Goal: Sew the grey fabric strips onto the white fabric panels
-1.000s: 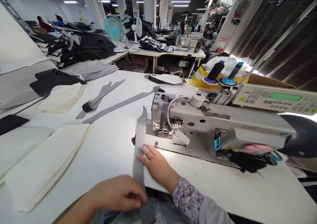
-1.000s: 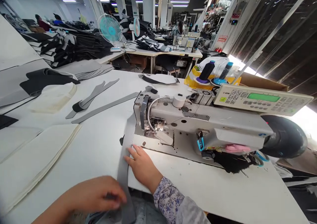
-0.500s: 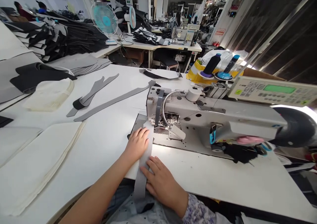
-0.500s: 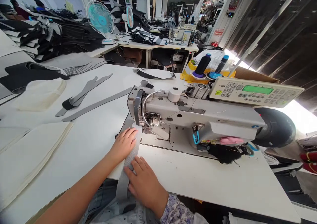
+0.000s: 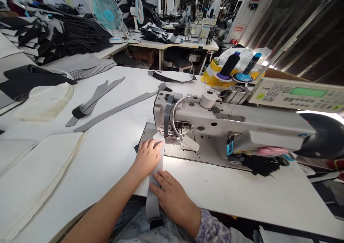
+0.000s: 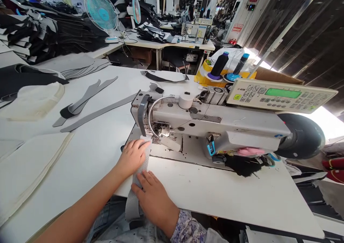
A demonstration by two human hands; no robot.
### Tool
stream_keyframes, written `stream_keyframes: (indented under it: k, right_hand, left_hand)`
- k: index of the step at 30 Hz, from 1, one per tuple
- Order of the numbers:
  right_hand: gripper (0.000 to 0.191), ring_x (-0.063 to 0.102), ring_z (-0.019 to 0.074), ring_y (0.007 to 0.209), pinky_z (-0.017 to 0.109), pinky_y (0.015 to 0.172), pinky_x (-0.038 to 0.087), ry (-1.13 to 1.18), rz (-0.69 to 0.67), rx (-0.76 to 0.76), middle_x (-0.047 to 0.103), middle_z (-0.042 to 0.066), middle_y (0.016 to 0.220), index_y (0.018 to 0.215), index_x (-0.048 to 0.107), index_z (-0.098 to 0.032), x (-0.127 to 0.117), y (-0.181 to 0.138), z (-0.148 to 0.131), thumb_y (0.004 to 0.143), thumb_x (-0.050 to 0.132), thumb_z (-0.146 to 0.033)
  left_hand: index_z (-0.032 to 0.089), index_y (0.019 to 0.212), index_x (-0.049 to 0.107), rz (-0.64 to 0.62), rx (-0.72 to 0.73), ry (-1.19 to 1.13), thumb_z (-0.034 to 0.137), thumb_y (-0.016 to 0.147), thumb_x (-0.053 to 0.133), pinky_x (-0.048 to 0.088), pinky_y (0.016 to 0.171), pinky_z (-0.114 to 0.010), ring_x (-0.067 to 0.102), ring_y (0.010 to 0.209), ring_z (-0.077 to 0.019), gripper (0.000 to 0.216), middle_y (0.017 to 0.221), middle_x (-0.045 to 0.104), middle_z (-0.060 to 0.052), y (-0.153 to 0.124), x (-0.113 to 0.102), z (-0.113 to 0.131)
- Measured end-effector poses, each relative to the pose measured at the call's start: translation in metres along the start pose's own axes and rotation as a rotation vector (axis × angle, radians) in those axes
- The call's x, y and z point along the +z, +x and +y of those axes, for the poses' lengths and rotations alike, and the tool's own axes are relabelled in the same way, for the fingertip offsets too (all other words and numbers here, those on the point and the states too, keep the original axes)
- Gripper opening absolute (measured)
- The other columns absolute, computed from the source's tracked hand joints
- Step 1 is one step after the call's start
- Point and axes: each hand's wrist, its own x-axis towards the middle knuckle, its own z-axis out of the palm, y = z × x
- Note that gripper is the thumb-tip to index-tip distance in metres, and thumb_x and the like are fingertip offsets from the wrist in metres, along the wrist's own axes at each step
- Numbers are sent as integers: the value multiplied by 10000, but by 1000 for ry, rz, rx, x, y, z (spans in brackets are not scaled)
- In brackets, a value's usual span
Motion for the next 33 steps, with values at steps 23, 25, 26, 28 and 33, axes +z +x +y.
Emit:
stream_keyframes:
  k: [23, 25, 26, 28, 33]
  right_hand:
    - [486, 309, 316, 1412, 480, 1170, 293, 96, -12, 79, 406, 149, 1493, 1381, 521, -137, 2, 25, 14, 895, 526, -152]
    - [500, 299, 306, 1419, 473, 1172, 294, 92, -7, 87, 403, 140, 1497, 1382, 519, -144, 2, 25, 14, 882, 526, -134]
    - [504, 295, 300, 1423, 469, 1174, 295, 87, -2, 92, 402, 135, 1499, 1381, 519, -147, 3, 25, 13, 877, 524, -125]
    - [514, 275, 291, 1433, 463, 1177, 294, 71, 7, 96, 388, 127, 1511, 1384, 516, -149, 3, 25, 13, 870, 523, -117]
    - [552, 274, 291, 1434, 462, 1168, 321, -9, 52, 84, 396, 109, 1510, 1381, 524, -151, 7, 21, 13, 832, 551, -104]
  left_hand:
    - [189, 1128, 628, 78, 45, 26, 74, 876, 571, 399, 1020, -431, 522, 1072, -277, 283, 1124, 561, -94, 38, 16, -15]
    - [202, 1157, 619, 65, 51, 11, 105, 908, 563, 393, 1030, -441, 523, 1086, -276, 273, 1154, 559, -88, 36, 16, -13]
    - [211, 1177, 611, 57, 61, -2, 129, 926, 557, 388, 1038, -445, 522, 1096, -273, 269, 1179, 553, -83, 33, 15, -12]
    - [221, 1208, 596, 37, 81, -35, 183, 958, 535, 385, 1049, -444, 517, 1123, -266, 259, 1241, 532, -76, 24, 10, -16]
    - [215, 1209, 607, -29, -119, -41, 290, 981, 421, 400, 1058, -421, 493, 1176, -262, 303, 1273, 526, -67, -36, -36, -103]
